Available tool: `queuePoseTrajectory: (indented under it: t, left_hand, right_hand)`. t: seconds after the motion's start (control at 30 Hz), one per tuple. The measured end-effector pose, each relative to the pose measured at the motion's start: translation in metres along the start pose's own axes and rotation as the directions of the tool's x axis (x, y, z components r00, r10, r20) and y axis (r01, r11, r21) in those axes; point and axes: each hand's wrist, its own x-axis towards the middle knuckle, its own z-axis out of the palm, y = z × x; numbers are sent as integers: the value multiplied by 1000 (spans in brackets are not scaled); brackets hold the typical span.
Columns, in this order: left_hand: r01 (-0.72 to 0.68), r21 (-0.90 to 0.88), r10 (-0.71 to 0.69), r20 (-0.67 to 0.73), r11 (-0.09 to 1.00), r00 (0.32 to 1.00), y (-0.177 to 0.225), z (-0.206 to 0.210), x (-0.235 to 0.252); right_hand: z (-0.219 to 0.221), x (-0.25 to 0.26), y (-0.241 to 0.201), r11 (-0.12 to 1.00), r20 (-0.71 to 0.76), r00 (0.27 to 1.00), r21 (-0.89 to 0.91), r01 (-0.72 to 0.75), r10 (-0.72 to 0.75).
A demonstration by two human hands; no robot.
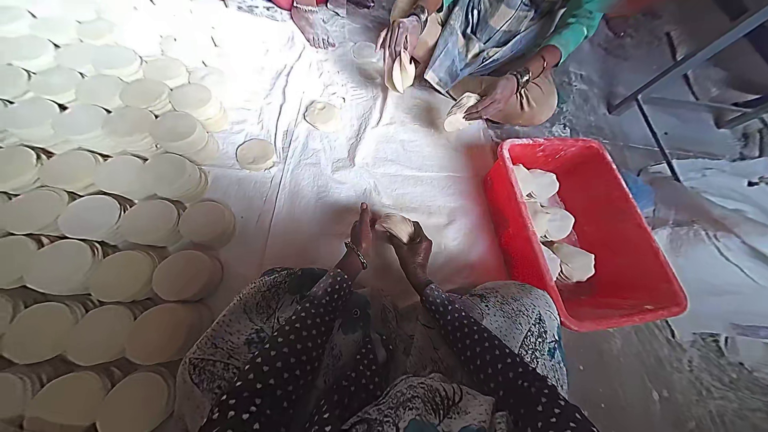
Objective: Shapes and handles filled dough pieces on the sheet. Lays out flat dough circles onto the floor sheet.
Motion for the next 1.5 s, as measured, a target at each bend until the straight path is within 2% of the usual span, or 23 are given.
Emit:
queuePoseTrajectory:
  t: [0.03, 0.17, 0.27, 0.3, 0.4, 0.43, 0.53, 0.57, 0.63, 0.67, 0.77, 0.83, 0.9, 0.97, 1.1, 1.17, 1.23, 1.3, 1.33, 1.4, 1.5]
  left_hand:
    - [0, 5, 0, 7, 1000, 1000, 1, -1, -3]
    - [8, 76, -12, 47, 997, 999, -2, -1, -9]
    - [-14, 69, 12, 32, 998, 999, -6, -3, 5]
    - [-15, 67, 13, 28, 998, 1000, -7, -2, 6]
    - [-18, 92, 16, 24, 996, 1000, -4, 3, -1]
    - [-22, 101, 20, 27, 995, 999, 0, 2, -4]
    - [-60, 48, 61, -8, 997, 998, 1, -2, 2]
    - [-63, 32, 63, -8, 998, 998, 1, -1, 3]
    - [-39, 35, 39, 2, 999, 999, -3, 3, 1]
    - [-40, 52, 40, 2, 998, 999, -3, 4, 2]
    - [-66, 101, 68, -8, 993, 998, -1, -3, 3]
    - [-68, 110, 68, 1, 992, 998, 0, -7, 4]
    - [-52, 109, 50, 18, 993, 999, -2, -4, 0]
    - [-70, 89, 69, 7, 994, 998, 2, -3, 3]
    - [-123, 80, 125, -15, 989, 992, 14, -20, 4]
    - [-75, 1, 75, 24, 997, 997, 12, -24, 7]
    - [13, -225, 12, 111, 974, 994, 11, -24, 14]
    - [205, -472, -47, 324, 858, 945, 4, -24, 7]
    - [298, -518, -68, 416, 802, 907, 0, -22, 0]
    - [376, -487, -131, 465, 788, 876, 0, -11, -12]
    - [381, -427, -187, 429, 820, 884, 1, -2, -21]
  right_hand:
    - [-1, -3, 0, 1000, -7, 1000, 13, 4, -4]
    - [-4, 3, -3, 981, 154, 984, -184, -62, 91]
    - [-3, -4, -2, 996, 65, 998, -93, -16, 22]
    - [-5, -4, -3, 994, 83, 996, -107, -24, 33]
    - [-4, 4, -5, 965, 226, 969, -260, -35, 96]
    - [-4, 7, -6, 969, 221, 972, -247, -19, 75]
    - [-4, -1, -2, 997, 75, 997, -71, 27, -22]
    - [-4, -2, -2, 997, 78, 997, -71, 17, -12]
    - [-4, -1, -4, 985, 189, 980, -172, -31, 64]
    - [-1, 3, -5, 980, 216, 975, -199, -13, 57]
    - [3, 0, -2, 996, 133, 989, -66, 67, -58]
    - [3, -3, 1, 998, 94, 993, 6, 70, -70]
    - [4, -3, 2, 998, 177, 984, -62, -5, 16]
    - [5, 7, -2, 998, 212, 977, -53, -13, 24]
    - [-16, 11, -21, 974, 277, 961, 214, -68, 6]
    - [-31, 17, -37, 928, 381, 923, 326, -179, 44]
    - [-47, 27, -60, 862, 470, 881, 423, -277, 53]
    - [-61, 34, -76, 807, 531, 839, 443, -391, 115]
    - [-66, 38, -77, 798, 549, 817, 408, -444, 174]
    - [-71, 44, -72, 801, 532, 801, 333, -497, 275]
    - [-77, 43, -61, 795, 515, 789, 295, -530, 335]
